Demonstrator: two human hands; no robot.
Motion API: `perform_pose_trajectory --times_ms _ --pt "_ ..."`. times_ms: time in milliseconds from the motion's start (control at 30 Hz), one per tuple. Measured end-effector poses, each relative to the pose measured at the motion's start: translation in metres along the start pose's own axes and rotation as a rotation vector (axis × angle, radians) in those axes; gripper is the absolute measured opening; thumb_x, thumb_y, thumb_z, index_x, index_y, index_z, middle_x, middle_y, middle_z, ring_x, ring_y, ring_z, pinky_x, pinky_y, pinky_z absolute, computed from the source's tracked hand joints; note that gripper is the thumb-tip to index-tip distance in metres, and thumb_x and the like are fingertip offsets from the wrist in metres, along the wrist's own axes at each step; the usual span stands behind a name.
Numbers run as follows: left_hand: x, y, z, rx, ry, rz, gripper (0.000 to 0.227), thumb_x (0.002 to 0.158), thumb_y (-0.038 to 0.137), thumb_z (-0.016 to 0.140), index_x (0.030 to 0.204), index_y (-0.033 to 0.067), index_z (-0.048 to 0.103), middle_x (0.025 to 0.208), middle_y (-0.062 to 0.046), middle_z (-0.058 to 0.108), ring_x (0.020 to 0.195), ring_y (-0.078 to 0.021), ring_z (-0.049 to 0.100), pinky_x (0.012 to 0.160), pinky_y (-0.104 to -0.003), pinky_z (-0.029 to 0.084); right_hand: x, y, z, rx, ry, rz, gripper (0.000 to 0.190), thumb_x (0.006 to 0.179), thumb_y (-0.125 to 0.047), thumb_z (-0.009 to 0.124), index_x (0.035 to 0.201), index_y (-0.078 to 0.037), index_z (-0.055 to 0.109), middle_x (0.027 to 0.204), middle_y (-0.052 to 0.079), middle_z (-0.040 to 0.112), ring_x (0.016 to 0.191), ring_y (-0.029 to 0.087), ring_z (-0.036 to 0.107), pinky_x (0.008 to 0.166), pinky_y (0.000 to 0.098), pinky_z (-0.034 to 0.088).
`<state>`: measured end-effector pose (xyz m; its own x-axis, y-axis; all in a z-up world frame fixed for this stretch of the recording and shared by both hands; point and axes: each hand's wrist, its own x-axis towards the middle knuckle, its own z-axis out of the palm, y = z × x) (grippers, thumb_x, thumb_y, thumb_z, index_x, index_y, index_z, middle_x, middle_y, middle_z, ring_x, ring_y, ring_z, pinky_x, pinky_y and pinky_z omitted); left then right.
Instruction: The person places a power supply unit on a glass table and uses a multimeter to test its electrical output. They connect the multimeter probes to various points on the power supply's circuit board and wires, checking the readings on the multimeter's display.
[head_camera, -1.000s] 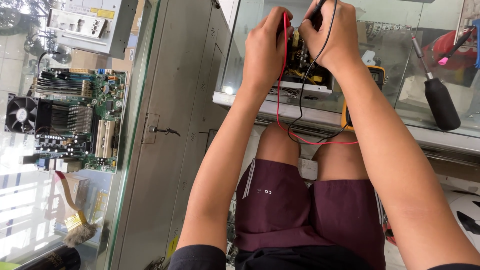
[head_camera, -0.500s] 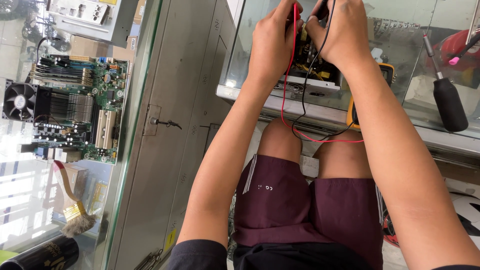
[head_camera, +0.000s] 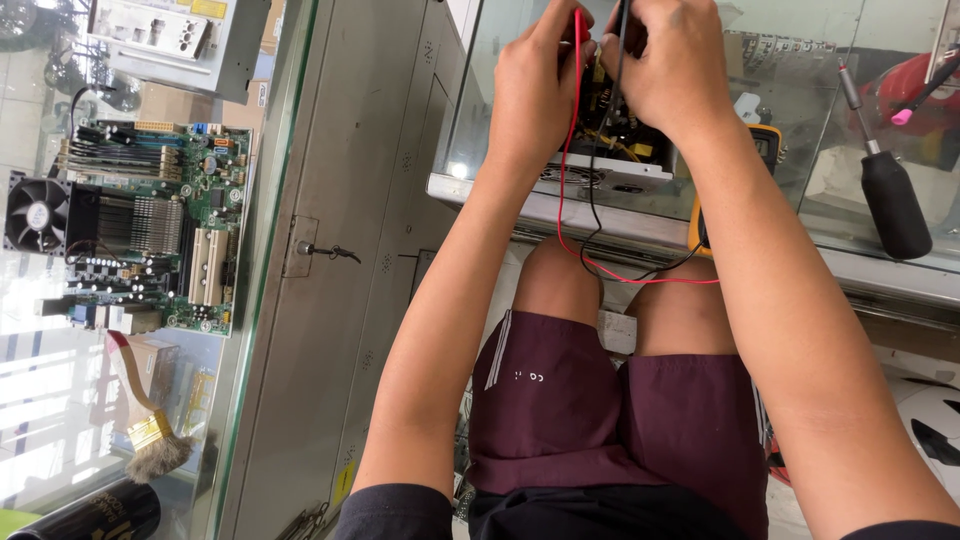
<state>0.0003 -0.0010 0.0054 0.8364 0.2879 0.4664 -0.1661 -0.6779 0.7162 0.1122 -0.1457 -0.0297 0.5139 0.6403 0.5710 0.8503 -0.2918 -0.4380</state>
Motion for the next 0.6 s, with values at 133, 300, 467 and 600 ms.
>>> perform_pose_trajectory --times_ms 133,300,467,600 --pt "0.000 -0.001 -0.001 -0.010 0.007 0.047 0.011 0.096 0.009 0.060 0.100 0.0156 0.053 0.078 -0.005 0.066 0.060 -0.0212 0.062 0.058 -0.031 0.042 0.002 -0.003 0.000 -0.034 0.056 -0.051 0.011 0.095 0.003 0.075 0.089 -0.002 0.067 0.080 0.013 0.065 0.076 0.033 0.062 0.064 0.0432 0.044" --pt "0.003 0.005 -0.004 0.003 -0.017 0.019 0.018 0.089 0.009 0.067 0.096 0.0172 0.053 0.073 -0.004 0.067 0.063 -0.0212 0.066 0.064 -0.030 0.047 0.008 -0.013 -0.003 -0.018 0.040 -0.008 0.017 0.091 -0.002 0.068 0.078 -0.007 0.056 0.071 0.012 0.063 0.066 0.037 0.059 0.073 0.0437 0.042" --pt "0.005 0.003 -0.001 0.182 -0.020 -0.037 0.013 0.087 0.015 0.067 0.099 0.0164 0.064 0.078 -0.004 0.072 0.068 -0.0278 0.063 0.067 -0.039 0.048 0.013 -0.016 -0.004 0.045 0.066 0.048 0.008 0.076 -0.010 0.062 0.073 -0.006 0.056 0.067 0.015 0.065 0.064 0.038 0.063 0.063 0.0484 0.043" --pt "0.004 0.009 0.000 0.225 -0.041 -0.030 0.007 0.093 0.015 0.069 0.098 0.0153 0.065 0.073 -0.005 0.067 0.063 -0.0251 0.056 0.063 -0.039 0.046 0.011 -0.024 -0.013 0.079 0.038 0.201 0.007 0.081 -0.008 0.063 0.085 -0.005 0.067 0.079 0.019 0.071 0.076 0.040 0.067 0.064 0.0505 0.049"
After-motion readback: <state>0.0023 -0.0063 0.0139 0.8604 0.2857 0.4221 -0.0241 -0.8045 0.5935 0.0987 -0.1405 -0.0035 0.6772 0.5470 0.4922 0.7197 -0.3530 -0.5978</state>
